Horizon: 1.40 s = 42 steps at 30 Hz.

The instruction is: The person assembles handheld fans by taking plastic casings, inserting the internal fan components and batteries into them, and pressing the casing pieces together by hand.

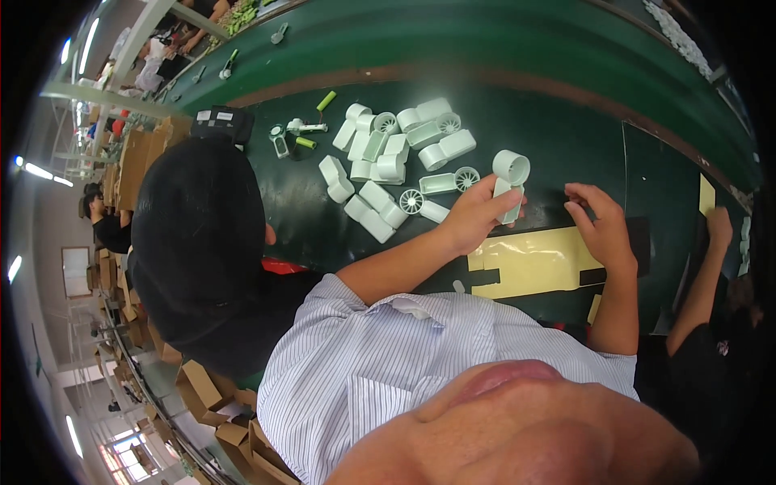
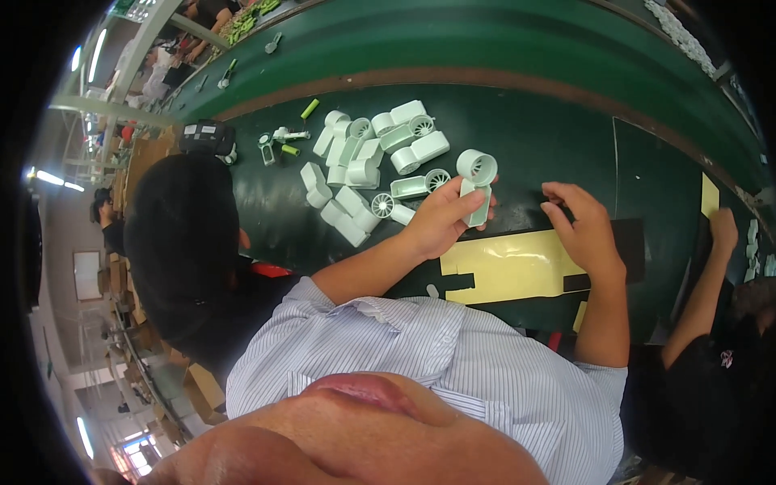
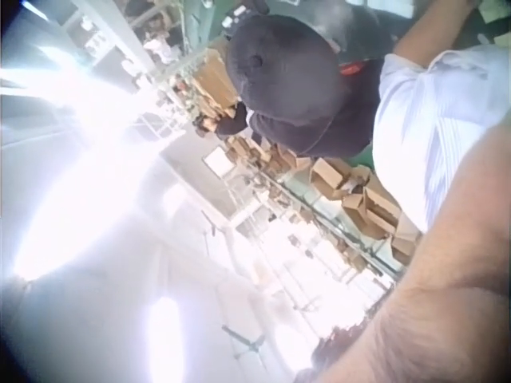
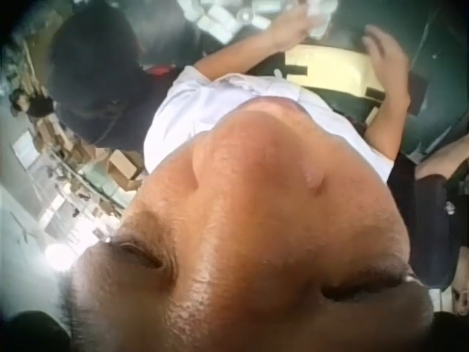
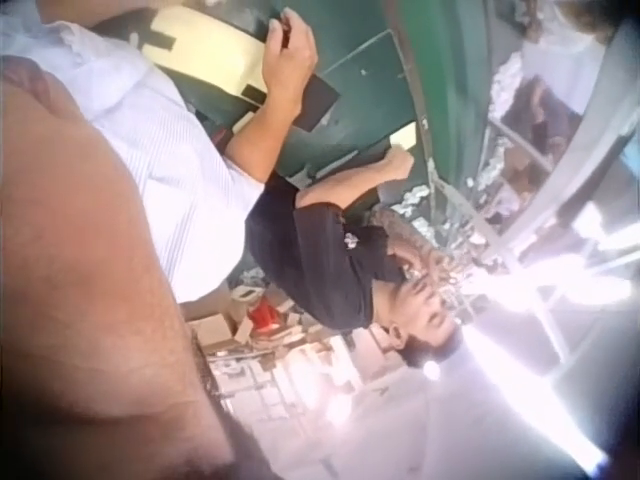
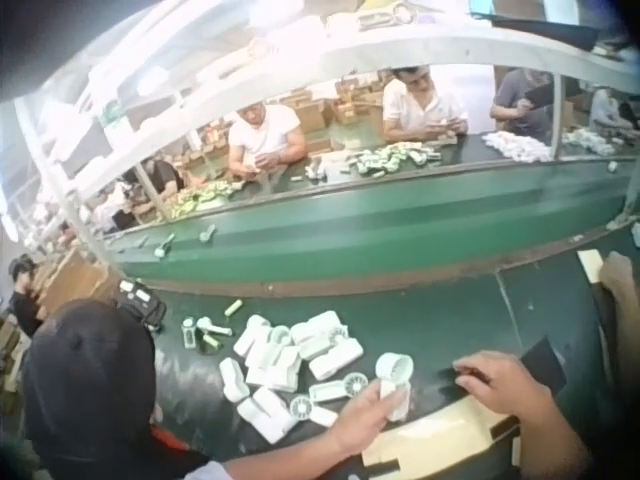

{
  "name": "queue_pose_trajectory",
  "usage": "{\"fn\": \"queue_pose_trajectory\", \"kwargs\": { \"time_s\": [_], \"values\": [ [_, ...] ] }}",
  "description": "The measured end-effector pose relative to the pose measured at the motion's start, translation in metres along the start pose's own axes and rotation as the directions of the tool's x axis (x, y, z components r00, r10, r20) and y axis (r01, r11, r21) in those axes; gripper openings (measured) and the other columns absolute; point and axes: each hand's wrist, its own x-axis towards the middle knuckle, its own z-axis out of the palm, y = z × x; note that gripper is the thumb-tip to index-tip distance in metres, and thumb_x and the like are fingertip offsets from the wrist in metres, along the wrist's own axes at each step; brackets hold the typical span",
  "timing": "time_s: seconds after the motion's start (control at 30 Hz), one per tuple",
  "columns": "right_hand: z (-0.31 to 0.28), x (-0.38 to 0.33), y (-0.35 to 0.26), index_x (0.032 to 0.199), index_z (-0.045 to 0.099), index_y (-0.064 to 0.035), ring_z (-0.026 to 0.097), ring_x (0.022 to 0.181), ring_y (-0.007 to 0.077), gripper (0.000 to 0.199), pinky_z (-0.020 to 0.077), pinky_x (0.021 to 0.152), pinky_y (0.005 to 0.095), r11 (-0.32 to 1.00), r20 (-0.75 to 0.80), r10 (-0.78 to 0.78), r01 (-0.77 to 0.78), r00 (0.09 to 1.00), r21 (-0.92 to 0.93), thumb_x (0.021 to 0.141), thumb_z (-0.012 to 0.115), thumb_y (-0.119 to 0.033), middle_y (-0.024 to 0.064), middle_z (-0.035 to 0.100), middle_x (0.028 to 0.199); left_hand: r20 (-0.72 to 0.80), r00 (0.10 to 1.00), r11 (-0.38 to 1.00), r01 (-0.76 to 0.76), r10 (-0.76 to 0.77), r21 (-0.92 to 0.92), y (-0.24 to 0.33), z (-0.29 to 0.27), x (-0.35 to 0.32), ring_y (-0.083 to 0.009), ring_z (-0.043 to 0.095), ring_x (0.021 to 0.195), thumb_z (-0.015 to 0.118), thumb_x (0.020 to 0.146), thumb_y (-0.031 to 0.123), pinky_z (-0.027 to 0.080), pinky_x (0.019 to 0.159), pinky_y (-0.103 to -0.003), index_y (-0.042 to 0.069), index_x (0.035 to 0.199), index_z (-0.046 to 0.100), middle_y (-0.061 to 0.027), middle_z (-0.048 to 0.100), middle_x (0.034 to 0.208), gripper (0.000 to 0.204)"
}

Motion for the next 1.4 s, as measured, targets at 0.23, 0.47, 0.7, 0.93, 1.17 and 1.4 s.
{"fn": "queue_pose_trajectory", "kwargs": {
  "time_s": [0.23,0.47,0.7,0.93,1.17,1.4],
  "values": [
    [-0.001,0.004,0.009,0.113,0.064,0.0008,0.068,0.09,0.0235,0.025,0.0532,0.08,0.0313,1.0,-0.028,-0.002,0.003,1.0,0.025,0.087,0.066,-0.002,0.0138,0.068,0.1,-0.128,0.989,0.991,0.084,-0.07,0.106,0.001,0.003,-0.003,-0.0165,0.061,0.101,0.061,0.098,0.017,0.053,0.085,-0.033,0.006,0.133,0.05,-0.0057,0.062,0.11,0.038],
    [0.0,0.004,0.015,0.112,0.064,0.0005,0.068,0.092,0.0263,0.024,0.0537,0.08,0.0333,1.0,0.0,-0.017,0.017,1.0,-0.016,0.088,0.066,-0.004,0.0141,0.068,0.103,-0.091,0.989,0.976,0.132,-0.118,0.175,-0.005,0.001,-0.004,-0.0172,0.062,0.101,0.062,0.097,0.018,0.054,0.084,-0.033,0.005,0.133,0.05,-0.0069,0.062,0.11,0.039],
    [0.003,0.002,0.016,0.111,0.065,0.0001,0.068,0.091,0.029,0.023,0.0544,0.078,0.0344,1.0,-0.048,-0.017,0.017,0.999,-0.009,0.089,0.064,-0.006,0.0147,0.069,0.1,-0.055,0.997,0.937,0.062,-0.046,0.344,-0.006,0.006,-0.009,-0.017,0.062,0.101,0.062,0.097,0.015,0.054,0.086,-0.032,0.005,0.134,0.048,-0.0081,0.063,0.111,0.041],
    [0.005,0.004,0.021,0.111,0.065,0.0001,0.069,0.091,0.0265,0.022,0.0548,0.078,0.0337,1.0,-0.041,0.003,-0.002,0.999,0.029,0.09,0.063,-0.005,0.014,0.069,0.101,-0.041,0.999,0.945,0.024,-0.011,0.327,-0.008,0.005,-0.009,-0.0164,0.062,0.1,0.062,0.097,0.015,0.054,0.085,-0.032,0.005,0.133,0.048,-0.0079,0.062,0.11,0.04],
    [0.004,0.003,0.021,0.113,0.064,-0.0002,0.069,0.092,0.0247,0.022,0.0538,0.078,0.033,1.0,-0.032,-0.015,0.015,0.999,0.0,0.091,0.063,-0.005,0.0133,0.068,0.102,-0.07,0.998,0.958,0.018,0.003,0.287,-0.008,0.002,-0.008,-0.0166,0.062,0.099,0.063,0.096,0.015,0.053,0.085,-0.033,0.006,0.133,0.048,-0.0082,0.062,0.11,0.041],
    [0.002,0.003,0.021,0.112,0.065,-0.0005,0.068,0.091,0.0251,0.021,0.0535,0.077,0.0332,1.0,-0.045,-0.015,0.016,0.999,0.018,0.091,0.063,-0.006,0.0129,0.068,0.101,-0.062,0.998,0.95,0.023,-0.004,0.312,-0.006,0.005,-0.009,-0.0166,0.061,0.1,0.063,0.096,0.015,0.053,0.084,-0.032,0.005,0.133,0.048,-0.008,0.061,0.11,0.041]
  ]
}}
